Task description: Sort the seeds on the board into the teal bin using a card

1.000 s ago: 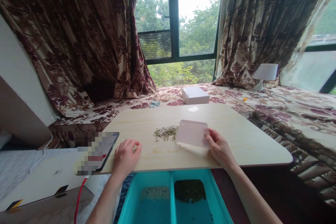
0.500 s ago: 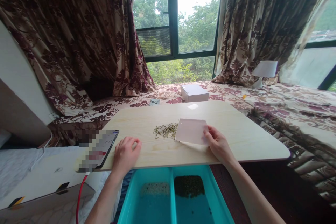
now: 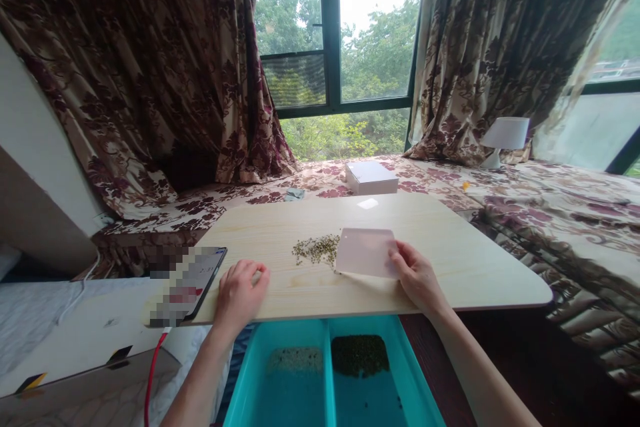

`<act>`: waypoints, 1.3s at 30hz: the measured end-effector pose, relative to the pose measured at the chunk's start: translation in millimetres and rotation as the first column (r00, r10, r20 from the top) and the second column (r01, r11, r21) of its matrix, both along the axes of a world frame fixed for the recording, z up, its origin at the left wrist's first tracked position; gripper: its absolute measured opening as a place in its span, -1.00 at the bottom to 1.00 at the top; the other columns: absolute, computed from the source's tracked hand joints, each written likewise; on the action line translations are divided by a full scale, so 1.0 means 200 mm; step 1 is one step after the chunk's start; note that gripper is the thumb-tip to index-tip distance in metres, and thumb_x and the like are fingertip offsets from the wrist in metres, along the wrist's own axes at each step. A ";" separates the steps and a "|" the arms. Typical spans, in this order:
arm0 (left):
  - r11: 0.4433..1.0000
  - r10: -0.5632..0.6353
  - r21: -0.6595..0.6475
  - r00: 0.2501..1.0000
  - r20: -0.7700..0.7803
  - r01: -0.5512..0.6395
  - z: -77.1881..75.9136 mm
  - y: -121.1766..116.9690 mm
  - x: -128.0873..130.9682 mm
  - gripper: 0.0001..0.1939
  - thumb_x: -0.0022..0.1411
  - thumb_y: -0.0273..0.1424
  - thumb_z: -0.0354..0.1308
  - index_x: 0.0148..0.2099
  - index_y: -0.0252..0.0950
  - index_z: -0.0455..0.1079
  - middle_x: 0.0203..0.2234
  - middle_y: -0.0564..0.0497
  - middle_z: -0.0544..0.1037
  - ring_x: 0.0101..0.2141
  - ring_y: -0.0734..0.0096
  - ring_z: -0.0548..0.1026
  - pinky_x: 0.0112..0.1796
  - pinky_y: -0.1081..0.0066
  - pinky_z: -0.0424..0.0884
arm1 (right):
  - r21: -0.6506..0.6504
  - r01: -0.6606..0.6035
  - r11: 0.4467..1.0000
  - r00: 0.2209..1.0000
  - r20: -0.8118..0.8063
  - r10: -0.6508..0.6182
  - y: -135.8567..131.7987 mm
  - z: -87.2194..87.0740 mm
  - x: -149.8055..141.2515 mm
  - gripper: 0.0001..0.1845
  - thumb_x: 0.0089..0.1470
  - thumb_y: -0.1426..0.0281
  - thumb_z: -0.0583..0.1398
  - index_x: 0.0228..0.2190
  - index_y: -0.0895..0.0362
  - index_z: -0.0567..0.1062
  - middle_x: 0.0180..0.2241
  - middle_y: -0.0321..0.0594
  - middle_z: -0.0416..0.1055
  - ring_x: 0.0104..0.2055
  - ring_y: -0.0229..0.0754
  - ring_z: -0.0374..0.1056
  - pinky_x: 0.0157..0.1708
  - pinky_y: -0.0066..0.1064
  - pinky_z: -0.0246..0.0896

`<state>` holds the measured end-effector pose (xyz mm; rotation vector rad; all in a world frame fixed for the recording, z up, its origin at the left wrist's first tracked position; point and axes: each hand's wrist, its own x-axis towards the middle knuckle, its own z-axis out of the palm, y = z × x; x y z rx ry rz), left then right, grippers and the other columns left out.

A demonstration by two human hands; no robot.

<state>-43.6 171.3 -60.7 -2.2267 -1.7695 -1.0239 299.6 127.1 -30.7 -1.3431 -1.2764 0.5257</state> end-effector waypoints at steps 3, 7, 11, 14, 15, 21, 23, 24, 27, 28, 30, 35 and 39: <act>1.000 0.001 -0.006 1.000 -0.001 -0.001 0.00 0.00 0.00 -0.77 0.20 -0.25 -0.04 -0.37 -0.17 0.40 -0.34 0.03 0.51 -0.25 0.25 0.43 -0.13 0.27 0.30 | 0.001 0.023 1.000 1.000 0.008 -0.023 0.00 0.00 0.01 -0.65 0.01 0.23 0.08 -0.25 0.17 0.48 -0.37 -0.17 0.49 -0.33 -0.13 0.37 -0.34 -0.37 0.25; 1.000 0.014 -0.010 1.000 -0.003 -0.014 0.01 0.00 0.00 -0.77 0.19 -0.26 -0.04 -0.37 -0.17 0.40 -0.33 0.03 0.52 -0.24 0.25 0.43 -0.13 0.27 0.30 | 0.010 0.029 1.000 1.000 0.005 -0.029 0.00 0.01 0.01 -0.67 0.01 0.23 0.09 -0.26 0.15 0.48 -0.39 -0.18 0.49 -0.34 -0.13 0.38 -0.34 -0.37 0.27; 1.000 0.016 -0.019 1.000 0.004 -0.016 0.01 -0.01 0.01 -0.78 0.19 -0.26 -0.04 -0.37 -0.16 0.40 -0.33 0.03 0.52 -0.24 0.25 0.43 -0.12 0.27 0.29 | 0.033 -0.011 0.999 1.000 -0.007 0.011 0.00 0.01 0.00 -0.68 0.02 0.24 0.10 -0.25 0.14 0.49 -0.38 -0.18 0.50 -0.34 -0.14 0.39 -0.34 -0.37 0.29; 0.999 0.012 -0.030 1.000 0.013 -0.011 0.02 -0.01 0.01 -0.78 0.20 -0.26 -0.04 -0.37 -0.17 0.40 -0.33 0.03 0.51 -0.24 0.25 0.43 -0.11 0.27 0.28 | 0.034 -0.035 0.999 0.999 -0.010 0.035 -0.01 0.01 -0.01 -0.68 0.01 0.23 0.11 -0.25 0.15 0.49 -0.40 -0.19 0.50 -0.34 -0.14 0.39 -0.34 -0.38 0.30; 0.999 0.010 -0.034 1.000 0.014 -0.009 0.02 -0.01 0.01 -0.78 0.20 -0.25 -0.04 -0.37 -0.17 0.40 -0.33 0.03 0.51 -0.24 0.25 0.42 -0.11 0.27 0.28 | 0.031 -0.041 0.999 0.999 -0.012 0.041 -0.01 0.01 -0.01 -0.68 0.01 0.23 0.11 -0.25 0.15 0.49 -0.40 -0.19 0.50 -0.34 -0.14 0.39 -0.34 -0.38 0.30; 0.999 0.002 -0.033 1.000 0.020 -0.001 0.02 -0.01 0.01 -0.78 0.20 -0.26 -0.04 -0.36 -0.18 0.39 -0.32 0.02 0.51 -0.24 0.26 0.41 -0.11 0.26 0.27 | 0.016 -0.026 1.000 0.999 -0.030 0.026 -0.02 0.01 -0.01 -0.67 0.01 0.23 0.11 -0.25 0.16 0.48 -0.38 -0.19 0.50 -0.34 -0.14 0.39 -0.34 -0.38 0.29; 1.000 -0.001 -0.027 1.000 0.019 0.002 0.02 -0.01 0.01 -0.79 0.20 -0.27 -0.03 -0.36 -0.18 0.40 -0.32 0.02 0.52 -0.24 0.25 0.42 -0.12 0.26 0.28 | 0.014 -0.010 1.000 0.999 -0.033 0.010 -0.02 0.02 -0.01 -0.68 0.01 0.24 0.11 -0.24 0.16 0.48 -0.38 -0.19 0.50 -0.34 -0.14 0.39 -0.34 -0.37 0.29; 1.000 0.000 -0.024 1.000 0.018 0.001 0.01 -0.01 0.01 -0.79 0.20 -0.27 -0.03 -0.36 -0.17 0.40 -0.32 0.02 0.52 -0.24 0.25 0.42 -0.12 0.26 0.28 | 0.015 0.001 1.000 1.000 -0.030 0.000 -0.02 0.02 -0.01 -0.68 0.02 0.24 0.11 -0.25 0.16 0.48 -0.38 -0.19 0.50 -0.34 -0.14 0.39 -0.33 -0.37 0.29; 1.000 0.006 -0.016 1.000 0.012 -0.005 0.01 0.00 0.01 -0.79 0.19 -0.28 -0.02 -0.37 -0.17 0.41 -0.32 0.02 0.52 -0.25 0.25 0.42 -0.13 0.27 0.29 | 0.018 0.031 0.999 0.999 -0.020 -0.031 -0.02 0.02 0.00 -0.70 0.02 0.25 0.11 -0.26 0.15 0.48 -0.40 -0.20 0.50 -0.35 -0.14 0.38 -0.34 -0.37 0.29; 1.000 0.007 -0.016 1.000 0.009 -0.007 0.01 0.00 0.01 -0.79 0.19 -0.28 -0.02 -0.37 -0.17 0.41 -0.32 0.02 0.52 -0.25 0.25 0.43 -0.14 0.27 0.30 | 0.015 0.032 0.999 0.999 -0.018 -0.031 -0.02 0.02 0.00 -0.70 0.01 0.25 0.11 -0.26 0.15 0.48 -0.40 -0.20 0.50 -0.35 -0.14 0.38 -0.35 -0.37 0.29; 1.000 0.008 -0.019 1.000 0.000 -0.008 0.01 0.00 0.01 -0.79 0.19 -0.27 -0.02 -0.36 -0.17 0.41 -0.33 0.02 0.52 -0.25 0.25 0.43 -0.14 0.27 0.30 | 0.006 0.014 1.000 1.000 -0.015 -0.014 -0.02 0.02 0.00 -0.69 0.01 0.25 0.11 -0.26 0.15 0.49 -0.40 -0.20 0.50 -0.35 -0.14 0.38 -0.34 -0.37 0.29; 0.995 0.066 0.074 0.998 -0.015 -0.065 0.01 0.00 0.00 -0.82 0.20 -0.26 0.00 -0.28 -0.17 0.40 -0.21 -0.02 0.52 -0.08 0.16 0.40 -0.01 0.17 0.20 | 0.002 -0.049 0.999 0.999 -0.018 0.049 -0.01 0.01 0.00 -0.66 0.01 0.22 0.11 -0.26 0.17 0.50 -0.34 -0.16 0.50 -0.28 -0.12 0.39 -0.28 -0.35 0.28; 0.987 0.102 0.121 0.995 0.010 -0.102 0.00 0.00 0.01 -0.72 0.21 -0.24 0.01 -0.06 -0.19 0.32 -0.02 -0.07 0.46 0.11 0.08 0.25 0.10 0.05 0.05 | 0.004 -0.034 0.999 0.999 -0.016 0.034 -0.01 0.00 0.00 -0.65 0.02 0.23 0.11 -0.23 0.17 0.50 -0.32 -0.16 0.51 -0.29 -0.12 0.39 -0.28 -0.34 0.29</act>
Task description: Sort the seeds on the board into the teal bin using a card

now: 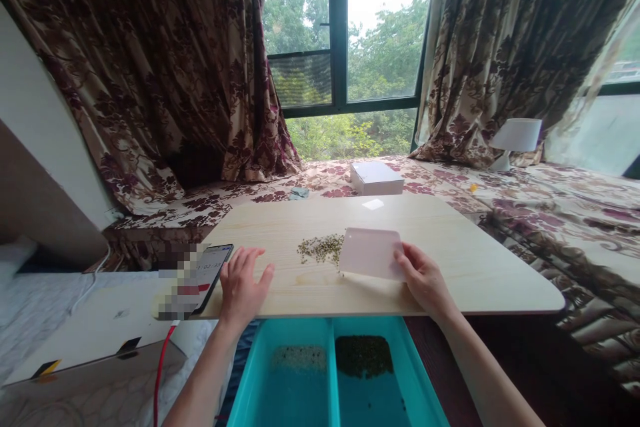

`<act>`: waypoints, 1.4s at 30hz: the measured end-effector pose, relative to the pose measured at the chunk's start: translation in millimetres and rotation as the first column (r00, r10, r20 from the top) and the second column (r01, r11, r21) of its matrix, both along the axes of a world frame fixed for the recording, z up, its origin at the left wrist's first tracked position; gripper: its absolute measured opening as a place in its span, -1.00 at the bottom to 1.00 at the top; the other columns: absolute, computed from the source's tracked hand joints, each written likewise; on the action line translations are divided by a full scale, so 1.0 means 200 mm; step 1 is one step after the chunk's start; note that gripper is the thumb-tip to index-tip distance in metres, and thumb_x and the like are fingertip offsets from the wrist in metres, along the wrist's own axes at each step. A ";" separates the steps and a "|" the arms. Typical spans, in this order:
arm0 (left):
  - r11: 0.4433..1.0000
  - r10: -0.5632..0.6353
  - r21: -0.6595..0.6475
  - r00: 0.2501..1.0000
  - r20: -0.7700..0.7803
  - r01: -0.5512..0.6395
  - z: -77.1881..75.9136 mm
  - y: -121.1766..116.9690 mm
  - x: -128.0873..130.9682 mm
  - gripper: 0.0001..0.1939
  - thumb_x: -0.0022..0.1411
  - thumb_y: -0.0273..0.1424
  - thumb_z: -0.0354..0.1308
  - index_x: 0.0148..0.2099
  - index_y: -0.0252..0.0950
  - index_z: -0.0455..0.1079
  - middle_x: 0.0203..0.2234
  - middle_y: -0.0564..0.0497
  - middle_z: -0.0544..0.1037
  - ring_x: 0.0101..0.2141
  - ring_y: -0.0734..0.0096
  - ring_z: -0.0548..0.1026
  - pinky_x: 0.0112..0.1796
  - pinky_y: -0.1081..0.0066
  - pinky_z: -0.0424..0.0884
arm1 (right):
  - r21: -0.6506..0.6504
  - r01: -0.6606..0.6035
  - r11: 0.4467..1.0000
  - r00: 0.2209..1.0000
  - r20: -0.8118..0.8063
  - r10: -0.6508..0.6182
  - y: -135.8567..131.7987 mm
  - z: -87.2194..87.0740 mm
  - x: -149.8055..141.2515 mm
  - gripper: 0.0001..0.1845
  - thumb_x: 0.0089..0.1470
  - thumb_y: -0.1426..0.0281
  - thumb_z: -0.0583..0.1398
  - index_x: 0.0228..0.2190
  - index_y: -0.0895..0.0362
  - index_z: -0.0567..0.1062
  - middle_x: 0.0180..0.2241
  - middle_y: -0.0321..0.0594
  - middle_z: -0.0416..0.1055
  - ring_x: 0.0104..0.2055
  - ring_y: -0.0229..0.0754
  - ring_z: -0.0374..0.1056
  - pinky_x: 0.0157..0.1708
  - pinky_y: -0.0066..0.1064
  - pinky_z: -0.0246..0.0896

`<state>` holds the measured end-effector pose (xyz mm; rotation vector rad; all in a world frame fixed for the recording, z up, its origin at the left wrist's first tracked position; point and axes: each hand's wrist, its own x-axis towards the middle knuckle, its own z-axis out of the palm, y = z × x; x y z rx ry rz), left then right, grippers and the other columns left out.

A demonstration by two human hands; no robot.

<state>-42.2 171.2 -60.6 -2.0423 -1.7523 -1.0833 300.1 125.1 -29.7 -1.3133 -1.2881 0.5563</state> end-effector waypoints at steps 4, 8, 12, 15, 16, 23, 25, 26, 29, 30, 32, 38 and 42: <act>1.000 -0.014 -0.027 1.000 -0.002 0.014 -0.01 0.00 0.00 -0.68 0.21 -0.23 0.01 -0.01 -0.20 0.30 -0.01 -0.11 0.45 0.12 0.08 0.25 0.10 0.04 0.07 | 0.009 0.017 1.000 1.000 0.002 -0.017 0.00 0.00 0.00 -0.66 0.02 0.23 0.11 -0.23 0.16 0.50 -0.35 -0.17 0.52 -0.31 -0.12 0.40 -0.30 -0.34 0.30; 0.999 -0.027 -0.039 1.000 -0.011 0.027 -0.01 0.00 0.00 -0.73 0.20 -0.22 0.02 -0.10 -0.20 0.35 -0.06 -0.10 0.48 0.10 0.09 0.28 0.09 0.07 0.11 | 0.001 0.005 1.000 1.000 0.007 -0.005 -0.01 0.01 -0.01 -0.67 0.01 0.22 0.11 -0.25 0.15 0.49 -0.35 -0.17 0.52 -0.31 -0.12 0.40 -0.30 -0.34 0.31; 0.998 -0.035 -0.042 0.999 0.002 0.036 -0.01 0.00 0.00 -0.75 0.20 -0.21 0.01 -0.14 -0.19 0.38 -0.09 -0.06 0.50 0.08 0.09 0.29 0.08 0.09 0.11 | -0.008 -0.030 1.000 0.999 0.017 0.031 -0.01 0.01 -0.01 -0.67 0.03 0.21 0.10 -0.24 0.13 0.49 -0.35 -0.18 0.51 -0.31 -0.13 0.41 -0.31 -0.35 0.32; 0.998 -0.047 -0.048 0.999 0.012 0.048 -0.01 0.00 -0.01 -0.75 0.22 -0.20 -0.01 -0.16 -0.18 0.38 -0.10 -0.04 0.51 0.08 0.11 0.30 0.08 0.11 0.12 | 0.002 -0.023 1.000 1.000 0.015 0.023 -0.01 0.01 -0.01 -0.68 0.03 0.22 0.11 -0.25 0.14 0.49 -0.37 -0.19 0.51 -0.32 -0.13 0.40 -0.32 -0.37 0.31; 0.997 -0.053 -0.052 0.999 0.015 0.053 -0.01 0.00 -0.01 -0.75 0.23 -0.19 -0.02 -0.17 -0.18 0.38 -0.11 -0.04 0.51 0.07 0.12 0.31 0.08 0.12 0.12 | 0.005 -0.018 1.000 1.000 0.012 0.018 -0.01 0.01 -0.01 -0.69 0.02 0.23 0.11 -0.25 0.14 0.49 -0.37 -0.19 0.51 -0.32 -0.13 0.40 -0.32 -0.37 0.31; 0.996 -0.069 -0.063 0.998 0.013 0.069 -0.01 0.01 -0.02 -0.72 0.24 -0.16 -0.03 -0.21 -0.19 0.40 -0.16 -0.03 0.53 0.04 0.14 0.33 0.08 0.13 0.12 | -0.007 -0.012 1.000 1.000 0.006 0.012 0.00 0.00 -0.01 -0.68 0.01 0.23 0.12 -0.26 0.15 0.49 -0.36 -0.18 0.51 -0.32 -0.13 0.40 -0.31 -0.36 0.31; 0.996 -0.071 -0.059 0.997 0.013 0.072 -0.01 0.01 -0.02 -0.73 0.24 -0.16 -0.03 -0.22 -0.19 0.41 -0.17 -0.03 0.54 0.04 0.15 0.33 0.08 0.14 0.12 | 0.001 0.008 1.000 1.000 0.008 -0.008 0.00 0.00 0.00 -0.69 0.01 0.23 0.12 -0.26 0.15 0.49 -0.38 -0.19 0.51 -0.35 -0.14 0.39 -0.33 -0.36 0.31; 0.996 -0.072 -0.058 0.997 0.014 0.073 -0.01 0.01 -0.02 -0.73 0.23 -0.17 -0.03 -0.23 -0.19 0.41 -0.17 -0.03 0.54 0.03 0.14 0.33 0.07 0.14 0.13 | 0.003 0.017 1.000 1.000 0.007 -0.017 0.00 0.00 0.00 -0.68 0.01 0.23 0.12 -0.26 0.15 0.49 -0.38 -0.19 0.51 -0.35 -0.14 0.39 -0.34 -0.36 0.31; 0.995 -0.076 -0.059 0.997 0.017 0.076 -0.01 0.01 -0.02 -0.72 0.24 -0.16 -0.04 -0.23 -0.19 0.41 -0.18 -0.03 0.54 0.03 0.14 0.33 0.07 0.15 0.13 | 0.005 0.021 1.000 1.000 0.004 -0.021 0.00 0.00 0.00 -0.66 0.01 0.21 0.12 -0.24 0.15 0.49 -0.36 -0.19 0.51 -0.32 -0.13 0.40 -0.31 -0.35 0.31; 0.995 -0.076 -0.060 0.997 0.016 0.077 -0.01 0.01 -0.02 -0.72 0.24 -0.16 -0.04 -0.23 -0.19 0.41 -0.18 -0.03 0.54 0.03 0.14 0.33 0.07 0.15 0.13 | 0.003 0.013 1.000 1.000 0.003 -0.013 -0.01 0.00 0.00 -0.66 0.01 0.21 0.12 -0.23 0.14 0.49 -0.35 -0.19 0.51 -0.31 -0.13 0.40 -0.30 -0.35 0.31; 0.995 -0.078 -0.061 0.997 0.012 0.079 -0.01 0.01 -0.02 -0.71 0.25 -0.15 -0.05 -0.23 -0.18 0.41 -0.18 -0.02 0.54 0.03 0.14 0.33 0.07 0.16 0.14 | 0.000 -0.005 1.000 1.000 0.006 0.005 0.00 -0.01 0.00 -0.67 0.01 0.22 0.12 -0.24 0.14 0.49 -0.34 -0.18 0.51 -0.30 -0.12 0.40 -0.29 -0.35 0.30; 0.995 -0.075 -0.061 0.997 -0.007 0.074 -0.01 0.01 -0.02 -0.71 0.24 -0.15 -0.05 -0.23 -0.19 0.41 -0.18 -0.02 0.54 0.03 0.13 0.34 0.06 0.16 0.16 | -0.002 0.040 0.999 0.999 0.005 -0.040 -0.01 0.01 0.00 -0.67 0.00 0.24 0.11 -0.25 0.16 0.50 -0.34 -0.17 0.52 -0.31 -0.11 0.39 -0.29 -0.34 0.29; 0.996 -0.071 -0.061 0.997 -0.009 0.071 -0.01 0.01 -0.02 -0.71 0.24 -0.16 -0.04 -0.23 -0.19 0.41 -0.18 -0.02 0.54 0.02 0.14 0.34 0.06 0.16 0.16 | -0.011 0.075 0.997 0.997 -0.034 -0.075 -0.03 0.03 -0.01 -0.67 -0.02 0.24 0.12 -0.26 0.15 0.52 -0.37 -0.19 0.52 -0.31 -0.11 0.40 -0.31 -0.36 0.29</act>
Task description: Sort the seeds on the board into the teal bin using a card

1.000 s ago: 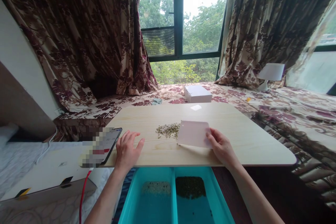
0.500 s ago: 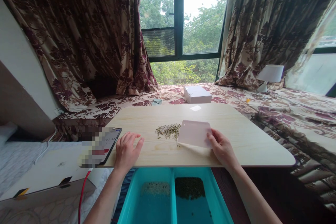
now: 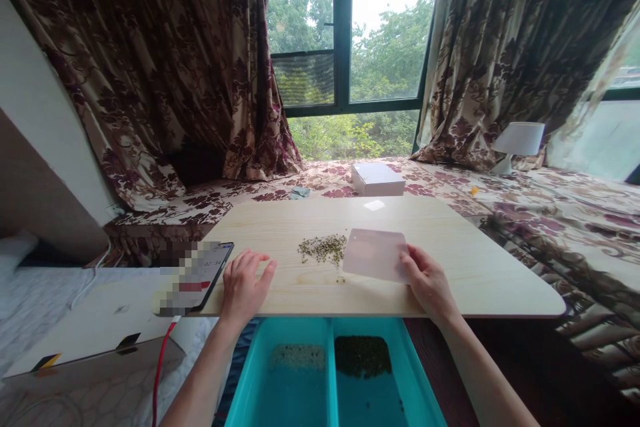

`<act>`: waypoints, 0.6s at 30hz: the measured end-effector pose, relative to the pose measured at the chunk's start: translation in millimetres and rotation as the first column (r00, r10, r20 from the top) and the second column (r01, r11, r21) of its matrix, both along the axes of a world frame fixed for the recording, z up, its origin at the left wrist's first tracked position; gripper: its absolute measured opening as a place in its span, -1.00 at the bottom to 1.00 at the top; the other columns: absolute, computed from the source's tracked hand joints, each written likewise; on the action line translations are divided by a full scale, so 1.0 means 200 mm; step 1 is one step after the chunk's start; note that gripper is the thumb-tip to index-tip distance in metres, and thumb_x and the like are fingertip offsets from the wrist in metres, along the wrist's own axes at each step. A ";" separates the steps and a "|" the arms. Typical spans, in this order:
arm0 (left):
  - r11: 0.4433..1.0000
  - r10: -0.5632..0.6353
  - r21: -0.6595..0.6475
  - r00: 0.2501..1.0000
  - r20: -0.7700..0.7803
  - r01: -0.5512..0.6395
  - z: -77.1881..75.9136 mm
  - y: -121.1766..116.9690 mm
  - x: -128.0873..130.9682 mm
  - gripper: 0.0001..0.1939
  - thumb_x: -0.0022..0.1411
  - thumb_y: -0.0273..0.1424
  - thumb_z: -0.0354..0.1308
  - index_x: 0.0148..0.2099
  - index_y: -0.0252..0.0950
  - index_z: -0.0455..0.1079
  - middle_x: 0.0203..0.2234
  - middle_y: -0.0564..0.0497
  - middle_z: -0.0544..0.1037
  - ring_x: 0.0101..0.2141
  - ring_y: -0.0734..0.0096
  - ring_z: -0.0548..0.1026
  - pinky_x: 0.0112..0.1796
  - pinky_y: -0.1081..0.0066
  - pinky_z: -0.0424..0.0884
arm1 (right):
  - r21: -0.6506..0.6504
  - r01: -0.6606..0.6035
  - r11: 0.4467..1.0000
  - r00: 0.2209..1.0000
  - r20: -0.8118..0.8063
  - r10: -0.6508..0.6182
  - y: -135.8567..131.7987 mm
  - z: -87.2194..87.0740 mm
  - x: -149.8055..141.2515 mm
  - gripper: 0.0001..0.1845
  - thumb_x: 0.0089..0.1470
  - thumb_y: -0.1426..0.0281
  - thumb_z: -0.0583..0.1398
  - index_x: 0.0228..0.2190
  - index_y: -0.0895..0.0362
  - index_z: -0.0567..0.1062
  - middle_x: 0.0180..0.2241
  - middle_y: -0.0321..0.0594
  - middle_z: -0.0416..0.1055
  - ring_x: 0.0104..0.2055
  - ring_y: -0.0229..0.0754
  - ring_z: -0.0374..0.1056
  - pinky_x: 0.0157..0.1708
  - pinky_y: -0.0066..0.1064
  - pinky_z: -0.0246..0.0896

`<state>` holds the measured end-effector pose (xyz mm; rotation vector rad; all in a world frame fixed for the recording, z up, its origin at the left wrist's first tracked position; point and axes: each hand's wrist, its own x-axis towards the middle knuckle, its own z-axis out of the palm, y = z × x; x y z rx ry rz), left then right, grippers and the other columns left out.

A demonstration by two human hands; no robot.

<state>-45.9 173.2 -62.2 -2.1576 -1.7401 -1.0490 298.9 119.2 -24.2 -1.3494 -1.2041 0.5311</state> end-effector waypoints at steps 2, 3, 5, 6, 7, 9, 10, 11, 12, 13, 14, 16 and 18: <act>1.000 -0.001 0.000 1.000 0.003 0.001 0.00 0.00 0.00 -0.71 0.24 -0.15 -0.05 -0.23 -0.18 0.41 -0.18 -0.02 0.54 0.03 0.14 0.34 0.06 0.16 0.16 | -0.012 0.034 0.999 0.999 -0.010 -0.034 -0.01 0.01 0.00 -0.67 -0.04 0.25 0.12 -0.28 0.16 0.53 -0.41 -0.20 0.52 -0.35 -0.12 0.39 -0.36 -0.37 0.29; 1.000 -0.001 0.002 1.000 0.003 0.001 0.00 0.00 0.00 -0.71 0.24 -0.15 -0.05 -0.23 -0.18 0.41 -0.18 -0.02 0.54 0.03 0.14 0.34 0.07 0.16 0.16 | -0.019 0.051 0.999 0.999 -0.012 -0.052 -0.01 0.01 0.00 -0.67 -0.05 0.26 0.12 -0.30 0.16 0.54 -0.43 -0.21 0.52 -0.37 -0.12 0.39 -0.39 -0.38 0.28; 1.000 0.003 0.008 1.000 -0.001 -0.003 0.00 0.00 0.00 -0.72 0.24 -0.16 -0.04 -0.24 -0.18 0.41 -0.19 -0.02 0.54 0.02 0.14 0.35 0.06 0.16 0.16 | -0.028 0.065 0.997 0.998 -0.009 -0.066 -0.01 0.01 0.00 -0.67 -0.06 0.27 0.11 -0.32 0.17 0.55 -0.46 -0.22 0.51 -0.41 -0.14 0.37 -0.43 -0.39 0.27; 1.000 0.005 0.011 1.000 -0.003 -0.005 0.00 0.00 0.00 -0.72 0.24 -0.16 -0.04 -0.24 -0.19 0.41 -0.19 -0.02 0.54 0.02 0.14 0.35 0.06 0.16 0.17 | -0.032 0.058 0.998 0.998 -0.005 -0.059 -0.01 0.01 0.00 -0.68 -0.07 0.27 0.11 -0.33 0.17 0.55 -0.46 -0.22 0.51 -0.42 -0.14 0.37 -0.43 -0.39 0.27; 1.000 0.006 0.014 1.000 -0.005 -0.006 -0.01 0.01 0.00 -0.72 0.24 -0.16 -0.03 -0.24 -0.19 0.41 -0.19 -0.02 0.54 0.02 0.14 0.35 0.06 0.16 0.17 | -0.033 0.044 0.998 0.999 0.000 -0.044 -0.01 0.01 0.00 -0.68 -0.07 0.27 0.10 -0.33 0.17 0.55 -0.46 -0.21 0.51 -0.41 -0.14 0.37 -0.43 -0.39 0.27; 1.000 0.003 0.017 1.000 -0.007 -0.003 -0.01 0.01 0.00 -0.72 0.24 -0.16 -0.03 -0.24 -0.20 0.42 -0.19 -0.02 0.54 0.02 0.14 0.35 0.06 0.16 0.17 | -0.030 0.004 1.000 1.000 0.006 -0.004 -0.01 0.01 -0.01 -0.67 -0.07 0.27 0.11 -0.33 0.17 0.55 -0.44 -0.20 0.52 -0.39 -0.13 0.38 -0.41 -0.39 0.28; 1.000 0.001 0.019 1.000 -0.006 -0.001 -0.01 0.01 0.00 -0.71 0.24 -0.16 -0.04 -0.24 -0.20 0.42 -0.19 -0.02 0.54 0.02 0.14 0.35 0.06 0.16 0.17 | -0.026 -0.016 1.000 1.000 0.007 0.016 0.00 0.01 -0.01 -0.67 -0.06 0.26 0.11 -0.32 0.17 0.55 -0.43 -0.20 0.52 -0.38 -0.12 0.39 -0.40 -0.38 0.28; 1.000 0.000 0.021 1.000 -0.006 0.000 -0.01 0.01 0.00 -0.71 0.24 -0.15 -0.04 -0.23 -0.20 0.42 -0.19 -0.02 0.54 0.02 0.14 0.35 0.06 0.15 0.17 | -0.022 -0.034 0.999 0.999 0.006 0.034 0.00 0.01 -0.01 -0.67 -0.06 0.26 0.11 -0.32 0.17 0.54 -0.41 -0.19 0.53 -0.36 -0.12 0.40 -0.38 -0.38 0.29; 1.000 -0.001 0.023 1.000 -0.005 0.001 -0.01 0.01 0.00 -0.70 0.25 -0.15 -0.05 -0.23 -0.19 0.41 -0.19 -0.02 0.54 0.01 0.14 0.35 0.05 0.15 0.17 | -0.017 -0.051 0.999 0.999 0.007 0.051 0.00 0.00 -0.01 -0.67 -0.06 0.25 0.12 -0.32 0.17 0.54 -0.40 -0.18 0.53 -0.35 -0.11 0.40 -0.37 -0.37 0.29; 1.000 -0.001 0.025 1.000 -0.004 0.001 -0.01 0.01 0.00 -0.70 0.25 -0.15 -0.05 -0.23 -0.19 0.41 -0.19 -0.02 0.55 0.01 0.14 0.35 0.05 0.15 0.16 | -0.015 -0.067 0.998 0.998 0.009 0.067 0.01 0.00 -0.01 -0.68 -0.06 0.24 0.13 -0.32 0.17 0.53 -0.40 -0.17 0.53 -0.35 -0.11 0.41 -0.36 -0.37 0.30; 1.000 -0.001 0.026 1.000 -0.004 0.001 -0.01 0.01 0.00 -0.70 0.25 -0.14 -0.05 -0.23 -0.19 0.41 -0.19 -0.02 0.55 0.01 0.14 0.35 0.05 0.15 0.16 | -0.014 -0.078 0.997 0.997 0.015 0.078 0.01 -0.01 -0.01 -0.68 -0.06 0.24 0.13 -0.32 0.17 0.53 -0.39 -0.17 0.53 -0.34 -0.11 0.41 -0.35 -0.36 0.30; 1.000 -0.003 0.026 1.000 -0.004 0.003 -0.01 0.01 0.00 -0.70 0.25 -0.14 -0.05 -0.23 -0.19 0.41 -0.19 -0.02 0.55 0.01 0.14 0.35 0.06 0.15 0.16 | -0.017 -0.081 0.997 0.996 0.033 0.082 0.02 -0.02 -0.01 -0.70 -0.06 0.24 0.15 -0.34 0.16 0.52 -0.40 -0.17 0.53 -0.35 -0.11 0.41 -0.34 -0.35 0.31; 1.000 -0.006 0.025 1.000 -0.004 0.006 -0.01 0.00 0.00 -0.69 0.25 -0.14 -0.05 -0.23 -0.20 0.41 -0.19 -0.01 0.55 0.02 0.14 0.35 0.06 0.15 0.16 | -0.017 -0.062 0.998 0.997 0.041 0.063 0.02 -0.02 -0.01 -0.72 -0.06 0.24 0.14 -0.34 0.16 0.51 -0.40 -0.17 0.52 -0.36 -0.12 0.41 -0.34 -0.34 0.31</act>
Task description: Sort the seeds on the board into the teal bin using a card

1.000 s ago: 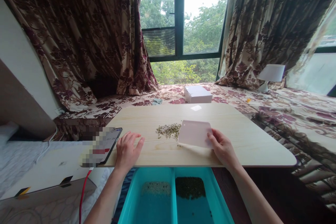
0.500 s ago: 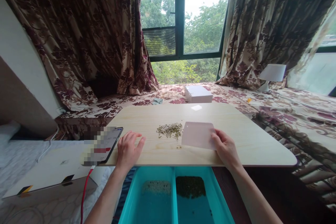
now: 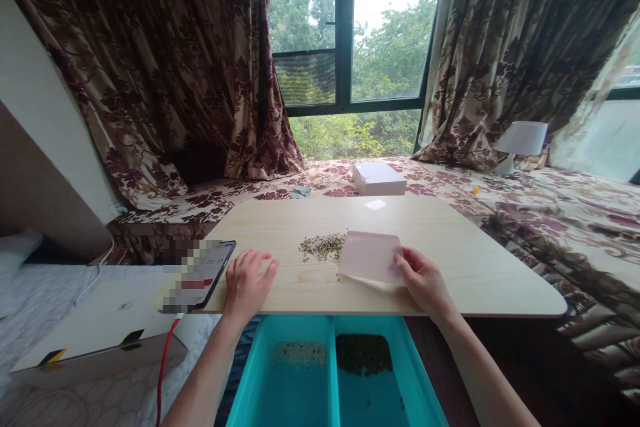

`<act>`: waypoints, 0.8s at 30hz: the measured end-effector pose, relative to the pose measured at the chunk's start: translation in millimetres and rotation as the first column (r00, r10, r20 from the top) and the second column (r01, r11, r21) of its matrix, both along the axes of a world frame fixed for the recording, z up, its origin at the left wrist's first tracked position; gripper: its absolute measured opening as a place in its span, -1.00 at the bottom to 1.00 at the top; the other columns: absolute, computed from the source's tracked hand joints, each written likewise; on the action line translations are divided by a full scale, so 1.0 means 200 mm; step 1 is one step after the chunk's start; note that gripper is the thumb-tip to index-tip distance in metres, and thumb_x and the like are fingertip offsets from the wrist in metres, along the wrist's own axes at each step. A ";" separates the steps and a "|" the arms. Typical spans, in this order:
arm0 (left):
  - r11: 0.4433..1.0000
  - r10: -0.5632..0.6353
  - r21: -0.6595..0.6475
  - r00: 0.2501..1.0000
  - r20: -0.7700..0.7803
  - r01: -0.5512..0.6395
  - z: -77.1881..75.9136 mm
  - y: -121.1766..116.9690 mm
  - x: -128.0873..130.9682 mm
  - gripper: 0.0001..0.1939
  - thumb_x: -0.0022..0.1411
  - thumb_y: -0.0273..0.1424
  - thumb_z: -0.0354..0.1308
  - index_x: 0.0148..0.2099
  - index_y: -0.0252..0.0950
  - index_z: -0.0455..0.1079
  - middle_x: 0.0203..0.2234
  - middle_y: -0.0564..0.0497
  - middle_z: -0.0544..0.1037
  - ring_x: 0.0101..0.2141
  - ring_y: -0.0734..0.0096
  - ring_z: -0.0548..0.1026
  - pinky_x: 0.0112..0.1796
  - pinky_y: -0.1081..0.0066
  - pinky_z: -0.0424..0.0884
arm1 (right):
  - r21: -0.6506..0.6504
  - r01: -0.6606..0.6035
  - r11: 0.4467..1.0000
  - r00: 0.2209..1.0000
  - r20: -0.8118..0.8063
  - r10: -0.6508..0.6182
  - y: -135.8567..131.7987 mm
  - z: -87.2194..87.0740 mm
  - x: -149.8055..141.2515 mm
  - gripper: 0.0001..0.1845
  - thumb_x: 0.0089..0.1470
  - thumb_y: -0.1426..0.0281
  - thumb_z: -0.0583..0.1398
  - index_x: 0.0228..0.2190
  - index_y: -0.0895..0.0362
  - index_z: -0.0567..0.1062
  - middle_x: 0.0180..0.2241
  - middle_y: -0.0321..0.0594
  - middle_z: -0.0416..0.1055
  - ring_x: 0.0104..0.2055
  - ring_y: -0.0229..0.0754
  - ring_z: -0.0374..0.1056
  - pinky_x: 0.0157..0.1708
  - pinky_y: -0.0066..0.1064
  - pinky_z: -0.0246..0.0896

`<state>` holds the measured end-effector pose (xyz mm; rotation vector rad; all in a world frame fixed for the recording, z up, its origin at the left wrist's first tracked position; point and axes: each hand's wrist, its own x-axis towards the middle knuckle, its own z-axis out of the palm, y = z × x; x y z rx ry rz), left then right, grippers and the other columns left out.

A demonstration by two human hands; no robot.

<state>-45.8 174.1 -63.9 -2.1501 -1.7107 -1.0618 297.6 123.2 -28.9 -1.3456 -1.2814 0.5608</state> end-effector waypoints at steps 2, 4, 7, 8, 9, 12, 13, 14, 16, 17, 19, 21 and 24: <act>1.000 -0.001 -0.001 1.000 0.001 0.001 0.00 0.00 0.00 -0.70 0.25 -0.14 -0.05 -0.23 -0.19 0.41 -0.19 -0.01 0.55 0.02 0.14 0.35 0.06 0.15 0.15 | 0.002 0.025 1.000 1.000 -0.011 -0.025 0.00 0.00 0.00 -0.72 -0.04 0.24 0.14 -0.34 0.15 0.50 -0.40 -0.17 0.52 -0.36 -0.12 0.41 -0.35 -0.35 0.31; 1.000 0.002 -0.002 1.000 0.001 -0.002 0.00 0.00 0.00 -0.70 0.25 -0.14 -0.05 -0.22 -0.19 0.41 -0.19 -0.01 0.55 0.02 0.13 0.35 0.06 0.15 0.15 | 0.000 0.030 1.000 0.999 -0.030 -0.030 -0.01 0.00 0.00 -0.72 -0.03 0.22 0.14 -0.33 0.15 0.49 -0.41 -0.18 0.52 -0.36 -0.12 0.42 -0.35 -0.35 0.32; 1.000 0.001 -0.002 1.000 0.001 -0.001 0.01 0.00 0.00 -0.70 0.25 -0.14 -0.04 -0.22 -0.19 0.41 -0.18 -0.01 0.55 0.01 0.13 0.35 0.06 0.15 0.15 | -0.007 -0.002 1.000 0.999 -0.042 0.002 -0.01 0.01 -0.01 -0.71 -0.01 0.20 0.13 -0.32 0.15 0.47 -0.45 -0.19 0.50 -0.37 -0.13 0.42 -0.36 -0.36 0.32; 1.000 -0.001 -0.001 1.000 0.001 0.001 0.01 0.00 0.00 -0.70 0.25 -0.14 -0.04 -0.23 -0.19 0.41 -0.19 -0.01 0.55 0.01 0.13 0.35 0.06 0.15 0.15 | -0.006 -0.020 1.000 0.999 -0.041 0.020 -0.01 0.01 -0.01 -0.70 0.00 0.19 0.13 -0.32 0.15 0.47 -0.45 -0.20 0.50 -0.37 -0.13 0.42 -0.36 -0.36 0.33; 1.000 -0.002 0.000 1.000 0.002 0.002 0.01 -0.01 0.00 -0.71 0.25 -0.14 -0.04 -0.23 -0.19 0.41 -0.19 -0.01 0.55 0.01 0.13 0.35 0.06 0.15 0.15 | -0.002 -0.036 0.999 0.999 -0.038 0.035 -0.01 0.01 -0.01 -0.70 0.00 0.19 0.13 -0.32 0.15 0.46 -0.45 -0.20 0.49 -0.37 -0.14 0.42 -0.35 -0.37 0.33; 1.000 -0.007 0.001 1.000 0.003 0.007 0.01 -0.01 0.00 -0.71 0.25 -0.15 -0.04 -0.23 -0.20 0.41 -0.20 -0.02 0.55 0.01 0.13 0.35 0.06 0.14 0.16 | 0.010 -0.075 0.997 0.997 -0.014 0.075 -0.01 0.00 -0.01 -0.71 0.01 0.20 0.14 -0.31 0.14 0.47 -0.42 -0.19 0.50 -0.36 -0.15 0.42 -0.32 -0.36 0.33; 1.000 -0.008 0.001 1.000 0.003 0.008 0.01 -0.01 0.00 -0.71 0.25 -0.15 -0.04 -0.23 -0.20 0.41 -0.20 -0.02 0.54 0.01 0.13 0.35 0.06 0.14 0.16 | 0.012 -0.085 0.996 0.996 -0.004 0.085 -0.01 0.00 -0.01 -0.71 0.02 0.20 0.14 -0.31 0.14 0.47 -0.40 -0.18 0.50 -0.35 -0.15 0.42 -0.31 -0.36 0.33; 1.000 -0.008 0.002 1.000 0.003 0.008 0.01 -0.01 0.00 -0.71 0.25 -0.15 -0.04 -0.23 -0.20 0.41 -0.19 -0.02 0.54 0.01 0.13 0.35 0.06 0.13 0.16 | 0.011 -0.093 0.996 0.996 0.006 0.092 -0.01 0.00 -0.01 -0.72 0.02 0.21 0.14 -0.31 0.14 0.47 -0.39 -0.18 0.51 -0.34 -0.15 0.42 -0.30 -0.36 0.33; 1.000 -0.010 0.001 1.000 0.003 0.010 0.01 -0.01 0.00 -0.71 0.25 -0.15 -0.04 -0.23 -0.20 0.41 -0.19 -0.03 0.54 0.01 0.13 0.35 0.05 0.14 0.17 | 0.006 -0.103 0.995 0.994 0.022 0.102 0.00 0.00 -0.01 -0.72 0.03 0.21 0.14 -0.31 0.14 0.48 -0.38 -0.18 0.51 -0.33 -0.14 0.43 -0.29 -0.35 0.33; 1.000 -0.012 0.001 1.000 0.003 0.012 0.01 0.00 0.00 -0.71 0.25 -0.16 -0.03 -0.23 -0.20 0.41 -0.19 -0.03 0.54 0.01 0.13 0.35 0.05 0.14 0.17 | 0.002 -0.104 0.995 0.994 0.029 0.104 0.00 0.01 -0.01 -0.72 0.03 0.21 0.13 -0.31 0.14 0.48 -0.38 -0.17 0.51 -0.33 -0.14 0.43 -0.29 -0.35 0.33; 1.000 -0.017 0.002 1.000 0.000 0.017 0.01 0.00 0.00 -0.72 0.24 -0.16 -0.03 -0.23 -0.20 0.41 -0.20 -0.02 0.54 0.01 0.14 0.35 0.05 0.15 0.18 | -0.006 -0.109 0.994 0.993 0.043 0.109 0.00 0.01 -0.01 -0.73 0.02 0.22 0.13 -0.32 0.14 0.48 -0.38 -0.17 0.51 -0.32 -0.13 0.43 -0.28 -0.34 0.33; 1.000 -0.018 0.006 1.000 -0.005 0.018 0.01 0.00 0.00 -0.73 0.24 -0.17 -0.02 -0.23 -0.20 0.41 -0.21 -0.03 0.55 0.01 0.14 0.36 0.05 0.15 0.18 | -0.012 -0.130 0.991 0.990 0.055 0.130 0.01 0.02 0.00 -0.74 0.02 0.23 0.13 -0.32 0.14 0.48 -0.38 -0.17 0.52 -0.31 -0.12 0.43 -0.27 -0.33 0.33; 1.000 -0.013 0.008 1.000 -0.009 0.013 0.00 0.00 0.00 -0.73 0.23 -0.17 -0.02 -0.23 -0.20 0.41 -0.21 -0.03 0.54 0.00 0.14 0.36 0.04 0.15 0.18 | -0.024 -0.182 0.983 0.981 0.060 0.183 0.02 0.03 0.00 -0.75 0.02 0.24 0.13 -0.32 0.13 0.48 -0.37 -0.16 0.53 -0.27 -0.10 0.44 -0.26 -0.32 0.33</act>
